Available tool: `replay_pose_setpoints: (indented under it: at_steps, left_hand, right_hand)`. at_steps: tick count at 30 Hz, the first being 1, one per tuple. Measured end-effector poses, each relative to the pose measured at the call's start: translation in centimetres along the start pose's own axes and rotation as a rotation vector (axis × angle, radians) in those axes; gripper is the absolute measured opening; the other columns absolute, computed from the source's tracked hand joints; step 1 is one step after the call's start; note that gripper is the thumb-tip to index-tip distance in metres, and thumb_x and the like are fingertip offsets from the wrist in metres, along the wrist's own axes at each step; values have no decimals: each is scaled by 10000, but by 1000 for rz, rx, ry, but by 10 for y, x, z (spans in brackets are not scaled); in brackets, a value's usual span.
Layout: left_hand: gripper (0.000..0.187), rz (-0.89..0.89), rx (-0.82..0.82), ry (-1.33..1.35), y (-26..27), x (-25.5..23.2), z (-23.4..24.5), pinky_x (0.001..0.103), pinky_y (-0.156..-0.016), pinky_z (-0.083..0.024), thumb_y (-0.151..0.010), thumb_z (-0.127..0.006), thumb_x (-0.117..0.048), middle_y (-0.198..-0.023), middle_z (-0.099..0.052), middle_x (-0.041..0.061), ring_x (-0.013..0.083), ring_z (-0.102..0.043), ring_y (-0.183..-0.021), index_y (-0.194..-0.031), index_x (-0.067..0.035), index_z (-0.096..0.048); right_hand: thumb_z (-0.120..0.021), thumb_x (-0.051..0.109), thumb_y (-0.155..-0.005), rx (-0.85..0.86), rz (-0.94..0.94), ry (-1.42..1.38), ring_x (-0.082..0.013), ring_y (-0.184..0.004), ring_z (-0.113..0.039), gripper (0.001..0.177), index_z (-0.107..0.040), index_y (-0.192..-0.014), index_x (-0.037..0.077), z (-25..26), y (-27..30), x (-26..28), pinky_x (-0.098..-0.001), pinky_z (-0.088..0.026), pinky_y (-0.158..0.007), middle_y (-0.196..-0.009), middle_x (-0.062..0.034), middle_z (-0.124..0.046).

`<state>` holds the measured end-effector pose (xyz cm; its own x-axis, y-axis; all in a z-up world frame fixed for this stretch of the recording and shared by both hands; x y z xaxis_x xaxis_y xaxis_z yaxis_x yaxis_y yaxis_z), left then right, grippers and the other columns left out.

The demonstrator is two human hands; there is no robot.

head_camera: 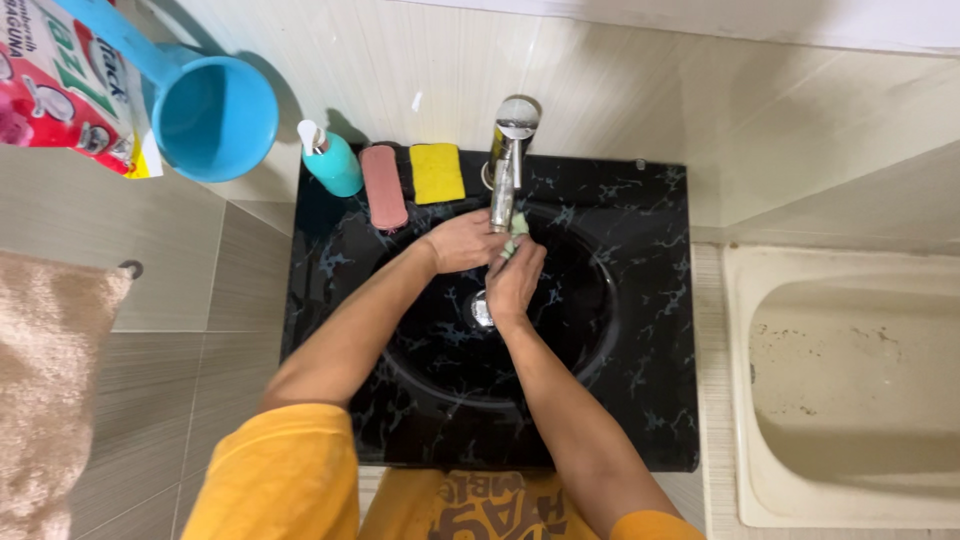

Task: The person wipes a bathroom faucet and the surrounding countertop surface using a green cloth and soap, handling sponges and a soap bottle to clear the workspace.

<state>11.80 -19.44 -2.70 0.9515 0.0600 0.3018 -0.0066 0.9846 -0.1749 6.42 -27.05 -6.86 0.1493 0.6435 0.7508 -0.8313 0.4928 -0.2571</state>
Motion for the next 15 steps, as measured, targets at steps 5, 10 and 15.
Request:
replay_pose_setpoints:
  at_steps: [5,10,15]
  left_hand:
    - [243,51,424,-385,27,-10,13,352,-973,-382,-875,-617,-345,-1068,-702,-15,236,-539,-1213,-976,-167,-748]
    - [208,227,742,-124,81,-47,10,410,-863,-457,-885,-626,-217,-1038,-702,62,258,-641,-1035,-1003,-109,-758]
    - [189,512,718,170,120,-78,42,377,-820,-544,-817,-700,-210,-979,-738,98,256,-703,-956,-940,-84,-767]
  right_hand:
    - [-679,-56,-853,204,72,134,-387,-1092,-540,499,-516,-1317,29,-42,15,16,-489,-479,-944,-1184,-193,-490]
    - [-756,-16,-669,628,199,100,-421,-1085,-498,624,-542,-1253,47,-74,62,45,-490,-471,-911,-1217,-179,-477]
    - [-661,-10,-807,810,489,-31,-372,-1144,-530,427,-604,-1225,59,-70,103,50,-462,-492,-974,-1250,-137,-525]
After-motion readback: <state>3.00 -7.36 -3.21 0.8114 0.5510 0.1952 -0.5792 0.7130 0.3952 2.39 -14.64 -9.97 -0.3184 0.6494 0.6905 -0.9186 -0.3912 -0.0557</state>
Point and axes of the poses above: each hand's wrist, its own y-axis away from the middle knuckle, its own z-axis out of the back of the hand, x = y × z, the point moved 7 cm from there along -y, towards the middle knuckle
